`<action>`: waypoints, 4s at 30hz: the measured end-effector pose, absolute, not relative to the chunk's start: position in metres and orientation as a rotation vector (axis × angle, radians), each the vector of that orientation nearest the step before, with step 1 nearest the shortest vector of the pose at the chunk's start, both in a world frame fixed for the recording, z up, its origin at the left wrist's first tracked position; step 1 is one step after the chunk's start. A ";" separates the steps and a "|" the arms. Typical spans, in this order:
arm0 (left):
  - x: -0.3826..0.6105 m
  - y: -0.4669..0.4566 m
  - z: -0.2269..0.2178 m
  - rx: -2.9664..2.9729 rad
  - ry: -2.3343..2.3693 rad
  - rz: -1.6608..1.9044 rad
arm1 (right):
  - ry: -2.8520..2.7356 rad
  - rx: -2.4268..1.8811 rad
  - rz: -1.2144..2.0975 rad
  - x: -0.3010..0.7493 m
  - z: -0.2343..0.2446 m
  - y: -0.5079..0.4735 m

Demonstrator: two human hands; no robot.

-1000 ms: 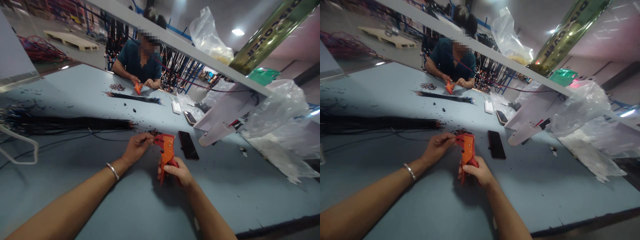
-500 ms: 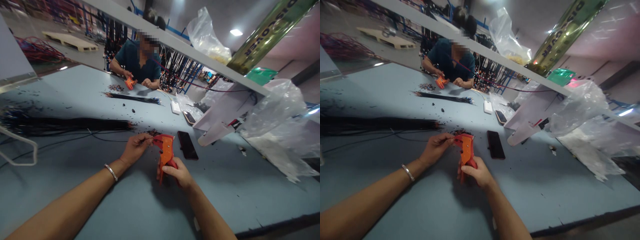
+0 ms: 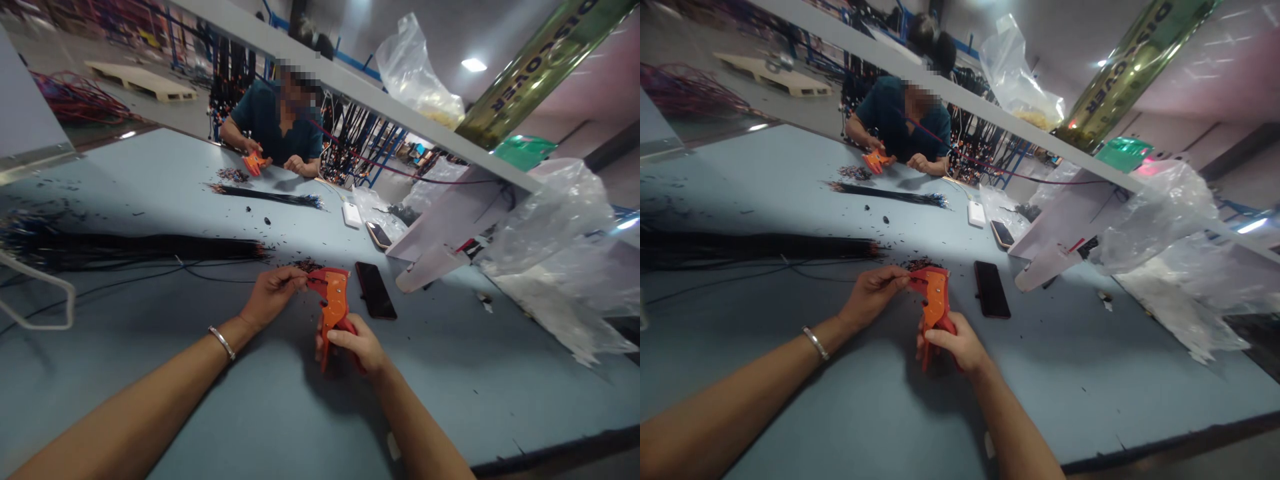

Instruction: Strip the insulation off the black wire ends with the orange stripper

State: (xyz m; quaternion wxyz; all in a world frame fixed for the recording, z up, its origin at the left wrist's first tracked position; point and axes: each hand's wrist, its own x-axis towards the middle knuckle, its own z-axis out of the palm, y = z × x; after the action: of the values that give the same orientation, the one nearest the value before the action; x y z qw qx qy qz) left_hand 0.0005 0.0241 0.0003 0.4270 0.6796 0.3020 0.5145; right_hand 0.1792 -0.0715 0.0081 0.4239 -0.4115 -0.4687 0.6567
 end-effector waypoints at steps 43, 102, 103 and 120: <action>0.000 0.025 -0.001 1.968 0.902 1.266 | -1.130 -1.173 1.523 0.166 -0.004 -0.071; -0.005 0.032 -0.006 1.867 1.094 1.114 | -0.836 -1.089 1.601 0.171 0.000 -0.064; -0.005 0.032 -0.007 1.860 1.085 1.112 | -0.841 -1.087 1.601 0.171 0.000 -0.064; 0.010 0.017 0.004 1.395 0.877 1.023 | -1.831 -1.586 0.279 0.177 0.013 -0.073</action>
State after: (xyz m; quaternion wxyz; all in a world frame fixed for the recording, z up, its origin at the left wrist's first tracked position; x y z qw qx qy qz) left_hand 0.0101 0.0167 0.0036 0.5657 0.5931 0.3729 0.4349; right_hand 0.1775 -0.0727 0.0129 0.3443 -0.6105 -0.7051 0.1073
